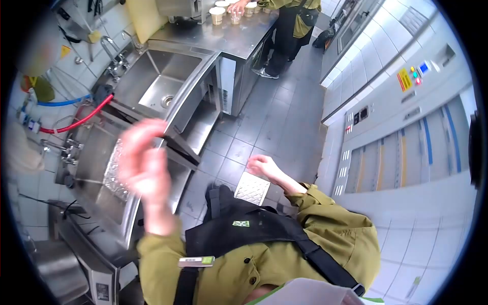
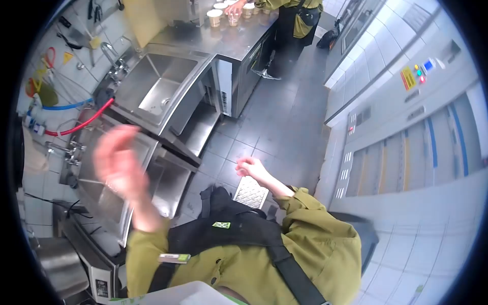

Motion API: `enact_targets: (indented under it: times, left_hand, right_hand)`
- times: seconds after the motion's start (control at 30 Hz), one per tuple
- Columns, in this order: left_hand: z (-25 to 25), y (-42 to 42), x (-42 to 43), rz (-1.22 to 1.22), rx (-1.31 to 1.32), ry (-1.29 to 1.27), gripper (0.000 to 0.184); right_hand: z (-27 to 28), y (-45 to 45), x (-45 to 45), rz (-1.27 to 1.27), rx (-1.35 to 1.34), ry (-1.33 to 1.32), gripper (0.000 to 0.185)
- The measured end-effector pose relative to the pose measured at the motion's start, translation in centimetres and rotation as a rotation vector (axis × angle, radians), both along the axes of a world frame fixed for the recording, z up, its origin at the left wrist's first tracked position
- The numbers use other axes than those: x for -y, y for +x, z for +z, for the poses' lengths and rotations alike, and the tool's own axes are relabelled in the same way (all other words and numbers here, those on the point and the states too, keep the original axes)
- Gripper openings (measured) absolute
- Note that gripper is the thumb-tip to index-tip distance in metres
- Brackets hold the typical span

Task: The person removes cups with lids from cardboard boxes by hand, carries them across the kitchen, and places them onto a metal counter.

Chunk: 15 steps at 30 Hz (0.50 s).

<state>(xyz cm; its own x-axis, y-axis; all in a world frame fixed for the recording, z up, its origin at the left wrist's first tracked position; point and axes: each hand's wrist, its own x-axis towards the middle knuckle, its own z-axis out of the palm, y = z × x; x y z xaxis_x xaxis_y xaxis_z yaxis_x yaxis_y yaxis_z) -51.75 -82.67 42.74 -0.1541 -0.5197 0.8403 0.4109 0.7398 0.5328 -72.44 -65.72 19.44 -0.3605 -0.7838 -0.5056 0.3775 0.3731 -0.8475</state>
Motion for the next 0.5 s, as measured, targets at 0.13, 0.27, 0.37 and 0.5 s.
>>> enact_targets:
  times: [0.13,0.27,0.37,0.5]
  left_hand:
    - [10.7,-5.1,10.3,-0.291,-0.2,-0.706,0.03]
    - [14.2,-14.9,18.8,-0.44,-0.272,-0.796,0.03]
    - [15.0,-22.2,24.5,-0.462,-0.275,-0.791,0.029]
    - [14.6,-30.1,30.2,-0.458,-0.33,-0.758,0.029]
  right_hand:
    - [0.5,-10.4,12.0,0.17,-0.157,-0.011,0.026]
    - [4.7,-20.0,23.5,0.273,-0.274,-0.099,0.031]
    - [8.1,-27.9,29.7,0.243,-0.346,-0.234,0.029]
    - [7.4,-39.5,34.0,0.032,-0.366,-0.146,0.028]
